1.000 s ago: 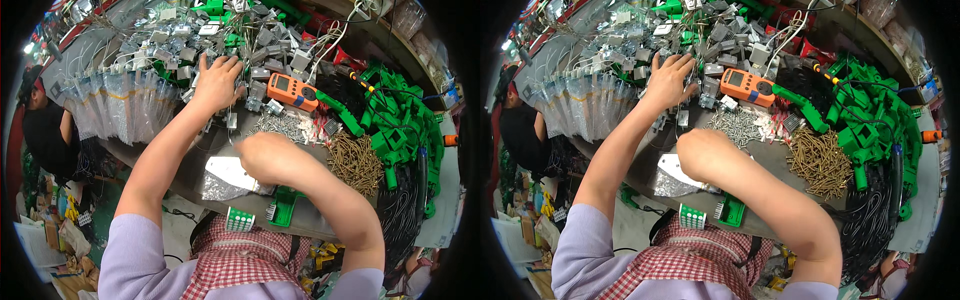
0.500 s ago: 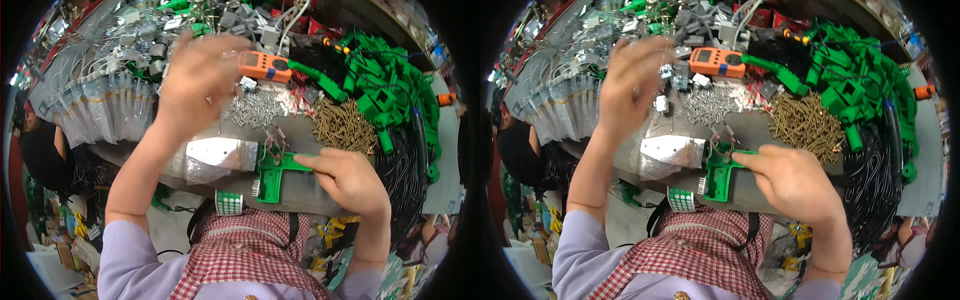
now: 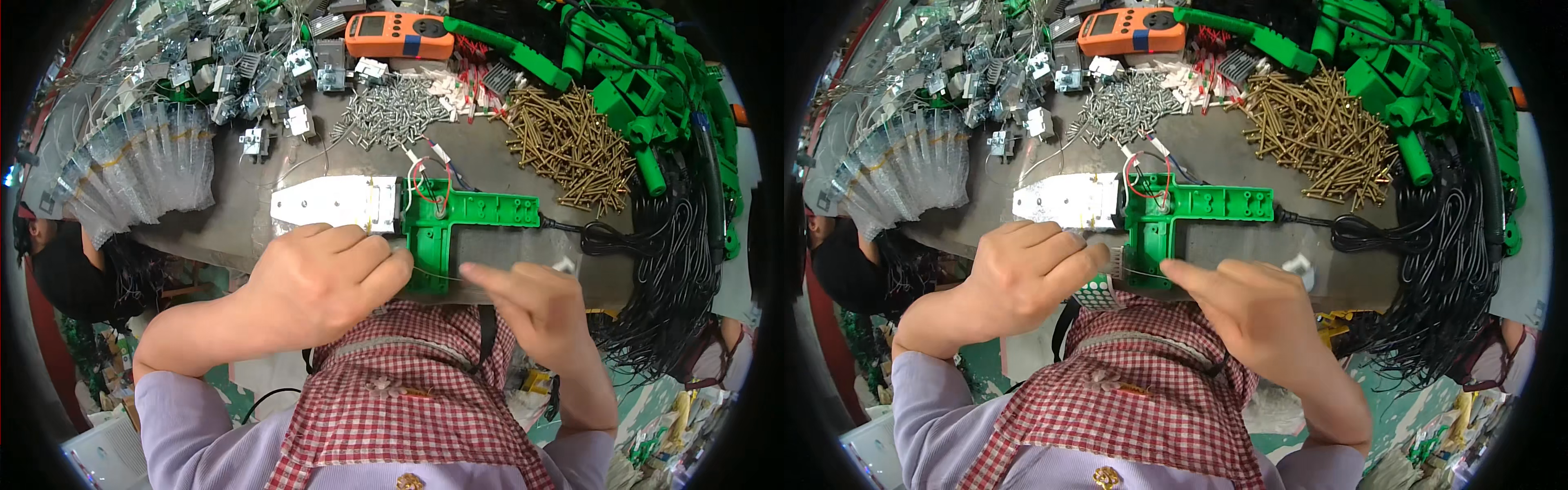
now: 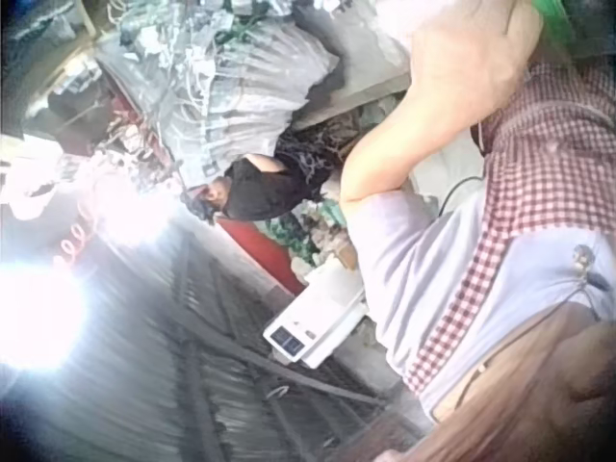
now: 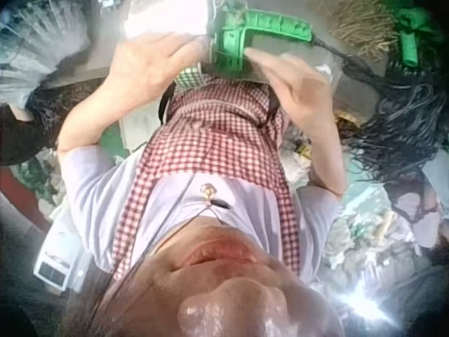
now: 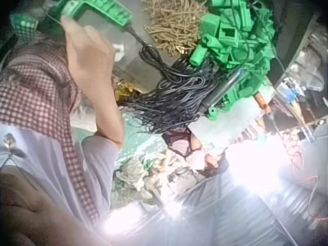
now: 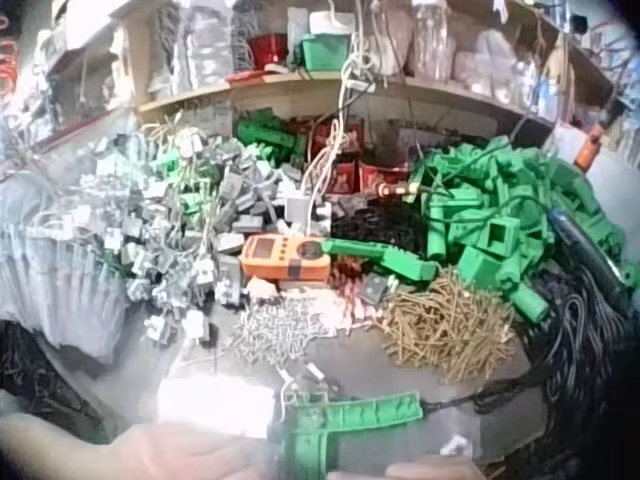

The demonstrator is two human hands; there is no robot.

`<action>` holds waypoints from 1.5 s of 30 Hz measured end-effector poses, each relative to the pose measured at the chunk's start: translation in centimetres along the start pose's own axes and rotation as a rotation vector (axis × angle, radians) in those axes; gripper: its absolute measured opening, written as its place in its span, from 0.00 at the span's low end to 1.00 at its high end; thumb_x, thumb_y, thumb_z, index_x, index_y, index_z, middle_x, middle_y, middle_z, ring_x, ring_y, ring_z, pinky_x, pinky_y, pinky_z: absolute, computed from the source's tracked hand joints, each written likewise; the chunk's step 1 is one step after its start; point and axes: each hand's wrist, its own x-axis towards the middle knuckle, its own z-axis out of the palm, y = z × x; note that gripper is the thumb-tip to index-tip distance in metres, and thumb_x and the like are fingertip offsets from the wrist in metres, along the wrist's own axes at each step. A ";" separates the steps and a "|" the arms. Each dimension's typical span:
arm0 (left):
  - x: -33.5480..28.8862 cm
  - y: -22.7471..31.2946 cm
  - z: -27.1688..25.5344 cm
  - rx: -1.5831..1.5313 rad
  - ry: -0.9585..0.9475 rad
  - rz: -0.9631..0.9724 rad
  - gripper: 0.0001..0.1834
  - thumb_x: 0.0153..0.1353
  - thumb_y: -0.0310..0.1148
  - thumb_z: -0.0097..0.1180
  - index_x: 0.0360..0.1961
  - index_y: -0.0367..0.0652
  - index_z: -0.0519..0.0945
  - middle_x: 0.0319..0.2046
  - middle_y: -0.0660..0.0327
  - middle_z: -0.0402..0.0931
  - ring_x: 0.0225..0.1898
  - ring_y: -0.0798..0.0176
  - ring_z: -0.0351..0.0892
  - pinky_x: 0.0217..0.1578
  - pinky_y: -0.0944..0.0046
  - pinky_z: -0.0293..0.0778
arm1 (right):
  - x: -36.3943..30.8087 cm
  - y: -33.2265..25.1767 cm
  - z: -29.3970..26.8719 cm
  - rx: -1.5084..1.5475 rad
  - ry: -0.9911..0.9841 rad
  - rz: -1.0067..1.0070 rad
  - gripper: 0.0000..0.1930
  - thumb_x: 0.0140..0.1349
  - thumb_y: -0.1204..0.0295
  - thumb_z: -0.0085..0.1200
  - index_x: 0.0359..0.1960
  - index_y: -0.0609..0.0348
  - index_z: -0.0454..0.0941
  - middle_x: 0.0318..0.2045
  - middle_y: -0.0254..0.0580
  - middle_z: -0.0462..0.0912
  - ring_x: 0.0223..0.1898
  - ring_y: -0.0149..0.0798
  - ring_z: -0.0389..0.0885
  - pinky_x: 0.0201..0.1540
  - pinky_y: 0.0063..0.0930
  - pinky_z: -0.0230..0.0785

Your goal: Assembling electronic components by soldering wires to a circuit board and securing them inside a green plastic housing with screws.

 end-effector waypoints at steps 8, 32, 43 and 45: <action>-0.2 0.3 2.5 -0.146 -0.002 -0.103 0.13 0.46 0.25 0.60 0.36 0.43 0.80 0.24 0.64 0.76 0.22 0.62 0.76 0.23 0.64 0.72 | -1.0 0.9 -0.4 -0.097 -0.056 0.193 0.17 0.56 0.80 0.52 0.47 0.54 0.83 0.20 0.39 0.75 0.18 0.31 0.67 0.23 0.26 0.59; -1.1 -3.5 8.3 -0.487 0.225 -0.369 0.38 0.47 0.19 0.63 0.62 0.40 0.65 0.37 0.59 0.77 0.33 0.55 0.73 0.36 0.59 0.72 | 2.5 1.4 1.4 -0.263 0.104 0.324 0.16 0.56 0.83 0.49 0.44 0.57 0.82 0.29 0.47 0.82 0.25 0.38 0.78 0.30 0.30 0.67; -2.3 -4.6 8.8 -0.969 0.307 -0.466 0.21 0.60 0.12 0.47 0.54 0.38 0.66 0.35 0.61 0.69 0.29 0.73 0.69 0.32 0.73 0.69 | 1.8 2.3 2.2 -0.187 0.184 0.256 0.18 0.54 0.87 0.47 0.44 0.59 0.81 0.30 0.47 0.81 0.25 0.36 0.76 0.29 0.25 0.66; -2.4 -4.7 8.6 -0.982 0.268 -0.427 0.18 0.61 0.12 0.44 0.52 0.36 0.65 0.37 0.60 0.69 0.29 0.73 0.69 0.32 0.74 0.68 | 2.1 2.2 2.2 -0.172 0.186 0.273 0.18 0.53 0.87 0.47 0.44 0.59 0.81 0.30 0.47 0.82 0.26 0.38 0.78 0.30 0.27 0.67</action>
